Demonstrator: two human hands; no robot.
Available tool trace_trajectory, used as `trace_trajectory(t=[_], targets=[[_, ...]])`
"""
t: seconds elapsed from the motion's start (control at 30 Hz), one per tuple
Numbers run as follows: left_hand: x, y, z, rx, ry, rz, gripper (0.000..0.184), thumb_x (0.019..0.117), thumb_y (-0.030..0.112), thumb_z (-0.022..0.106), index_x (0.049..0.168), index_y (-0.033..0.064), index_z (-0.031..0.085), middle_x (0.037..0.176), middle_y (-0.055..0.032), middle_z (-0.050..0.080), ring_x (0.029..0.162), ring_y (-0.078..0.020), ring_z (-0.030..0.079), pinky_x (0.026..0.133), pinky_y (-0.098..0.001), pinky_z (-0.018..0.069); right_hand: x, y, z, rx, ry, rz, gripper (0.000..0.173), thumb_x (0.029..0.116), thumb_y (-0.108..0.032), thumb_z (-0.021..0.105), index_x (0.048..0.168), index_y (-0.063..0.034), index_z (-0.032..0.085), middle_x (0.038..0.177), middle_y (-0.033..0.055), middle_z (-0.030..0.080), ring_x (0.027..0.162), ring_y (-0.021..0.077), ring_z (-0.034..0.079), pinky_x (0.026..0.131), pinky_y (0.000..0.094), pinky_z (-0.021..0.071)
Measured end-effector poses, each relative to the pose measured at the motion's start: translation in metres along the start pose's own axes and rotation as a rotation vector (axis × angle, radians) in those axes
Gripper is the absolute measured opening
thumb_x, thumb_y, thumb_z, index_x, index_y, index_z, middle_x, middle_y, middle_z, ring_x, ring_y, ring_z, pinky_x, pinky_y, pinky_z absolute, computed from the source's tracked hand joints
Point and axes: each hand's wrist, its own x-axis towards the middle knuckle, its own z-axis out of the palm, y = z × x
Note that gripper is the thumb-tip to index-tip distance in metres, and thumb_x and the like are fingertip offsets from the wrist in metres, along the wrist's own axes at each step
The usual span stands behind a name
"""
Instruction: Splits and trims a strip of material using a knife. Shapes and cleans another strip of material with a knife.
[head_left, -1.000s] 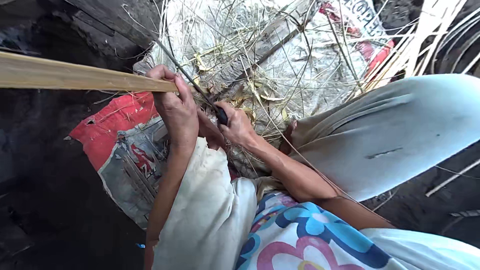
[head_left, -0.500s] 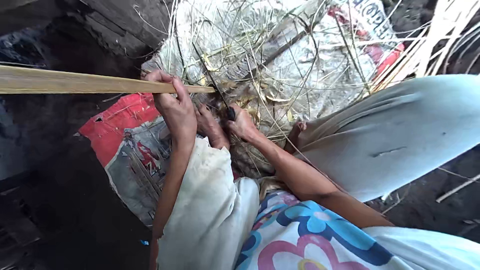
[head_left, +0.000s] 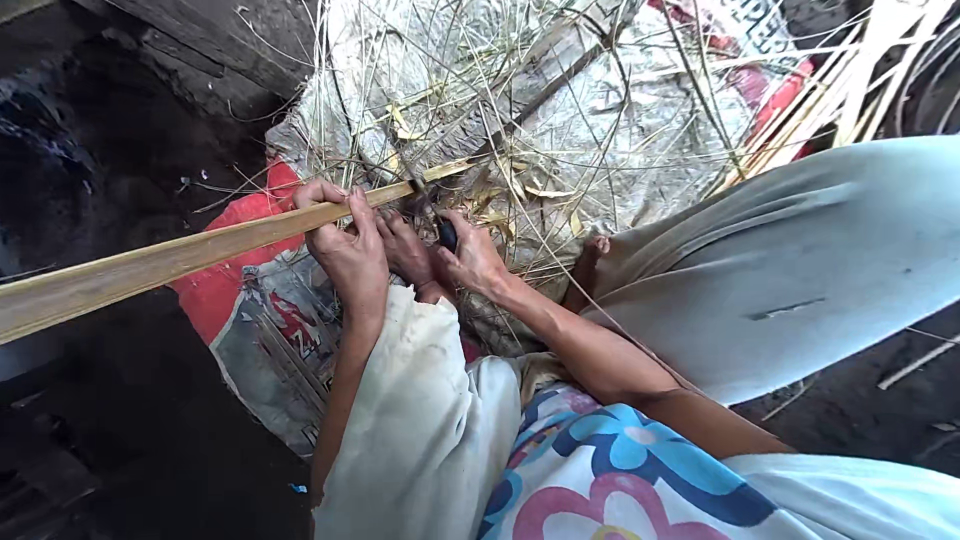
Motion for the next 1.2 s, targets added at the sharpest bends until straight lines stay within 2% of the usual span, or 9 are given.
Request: trace_trajectory(t=[0.13, 0.3, 0.43, 0.57, 0.67, 0.77, 0.9, 1.03, 1.2], targets=[[-0.003, -0.002, 0.001, 0.012, -0.005, 0.028, 0.013, 0.0981, -0.001, 0.059, 0.104, 0.0003, 0.048, 0.098, -0.0062, 0.052, 0.086, -0.0103, 0.062, 0.075, -0.0283, 0.0603, 0.02, 0.005, 0.001, -0.05, -0.119, 0.023, 0.053, 0.0888, -0.009, 0.066, 0.141, -0.0101, 0.057, 0.098, 0.0193, 0.073, 0.086, 0.0403, 0.071, 0.074, 0.0638, 0.0548], [-0.004, 0.003, 0.005, -0.007, 0.0, 0.015, 0.014, 0.0978, -0.001, 0.061, 0.104, 0.0024, 0.048, 0.098, -0.005, 0.053, 0.087, -0.01, 0.062, 0.075, -0.0282, 0.0608, 0.001, -0.014, -0.004, -0.043, -0.032, -0.049, 0.053, 0.0879, -0.004, 0.068, 0.14, -0.0079, 0.055, 0.086, 0.0189, 0.07, 0.072, 0.0387, 0.07, 0.061, 0.0594, 0.055], [-0.009, 0.002, 0.006, -0.006, 0.01, 0.009, 0.014, 0.0973, -0.001, 0.059, 0.103, 0.0011, 0.048, 0.098, -0.0061, 0.052, 0.087, -0.0105, 0.061, 0.075, -0.0279, 0.0599, 0.014, 0.003, -0.001, -0.037, -0.109, -0.009, 0.054, 0.088, -0.005, 0.065, 0.141, -0.0088, 0.056, 0.098, 0.0207, 0.072, 0.085, 0.0415, 0.071, 0.073, 0.064, 0.0552], [-0.017, 0.014, -0.002, 0.065, -0.091, -0.006, 0.012, 0.1021, 0.004, 0.058, 0.108, 0.0043, 0.047, 0.103, -0.0061, 0.053, 0.092, -0.0073, 0.06, 0.076, -0.0223, 0.0557, -0.003, -0.007, 0.003, -0.008, -0.008, -0.017, 0.051, 0.0896, -0.004, 0.067, 0.139, -0.0094, 0.053, 0.083, 0.0189, 0.068, 0.068, 0.0384, 0.068, 0.056, 0.0587, 0.0536], [-0.013, 0.015, 0.01, 0.09, -0.065, 0.063, 0.009, 0.0981, 0.0, 0.059, 0.103, -0.0007, 0.051, 0.1, -0.0078, 0.054, 0.089, -0.0068, 0.058, 0.074, -0.0199, 0.0532, 0.005, -0.016, 0.0, -0.045, 0.041, -0.173, 0.052, 0.0852, -0.003, 0.068, 0.137, -0.002, 0.058, 0.095, 0.0195, 0.073, 0.079, 0.0383, 0.072, 0.066, 0.0594, 0.0563], [-0.011, 0.01, 0.012, 0.087, -0.01, 0.074, 0.008, 0.0973, -0.002, 0.06, 0.1, -0.0033, 0.052, 0.097, -0.0097, 0.054, 0.086, -0.0099, 0.06, 0.073, -0.0231, 0.0561, 0.017, 0.009, 0.004, -0.02, -0.098, 0.057, 0.054, 0.0902, -0.005, 0.065, 0.142, -0.0071, 0.053, 0.102, 0.0227, 0.072, 0.091, 0.0427, 0.071, 0.079, 0.0643, 0.0549], [-0.02, 0.02, 0.003, 0.172, -0.173, 0.066, 0.01, 0.1023, 0.004, 0.057, 0.107, 0.0008, 0.049, 0.105, -0.011, 0.052, 0.093, -0.0105, 0.058, 0.076, -0.022, 0.0533, 0.001, -0.003, 0.003, 0.055, -0.036, 0.04, 0.053, 0.092, -0.005, 0.065, 0.143, -0.0081, 0.05, 0.089, 0.0206, 0.069, 0.074, 0.0383, 0.069, 0.064, 0.0575, 0.0558], [-0.01, 0.007, 0.011, 0.101, -0.025, 0.071, 0.01, 0.098, -0.001, 0.059, 0.1, -0.0034, 0.05, 0.096, -0.0106, 0.052, 0.084, -0.0118, 0.061, 0.073, -0.0259, 0.0576, 0.012, 0.011, 0.004, 0.023, -0.109, 0.063, 0.052, 0.0902, -0.006, 0.065, 0.141, -0.0059, 0.054, 0.102, 0.0227, 0.072, 0.09, 0.0409, 0.071, 0.079, 0.0624, 0.0559], [-0.007, 0.008, 0.012, 0.08, -0.017, 0.06, 0.01, 0.0983, 0.0, 0.06, 0.101, -0.0027, 0.05, 0.096, -0.0091, 0.052, 0.087, -0.0112, 0.06, 0.076, -0.0256, 0.0567, -0.003, -0.008, -0.001, 0.068, -0.036, 0.015, 0.052, 0.0903, -0.003, 0.065, 0.14, -0.0083, 0.054, 0.089, 0.0207, 0.069, 0.073, 0.0381, 0.069, 0.061, 0.0577, 0.0555]])
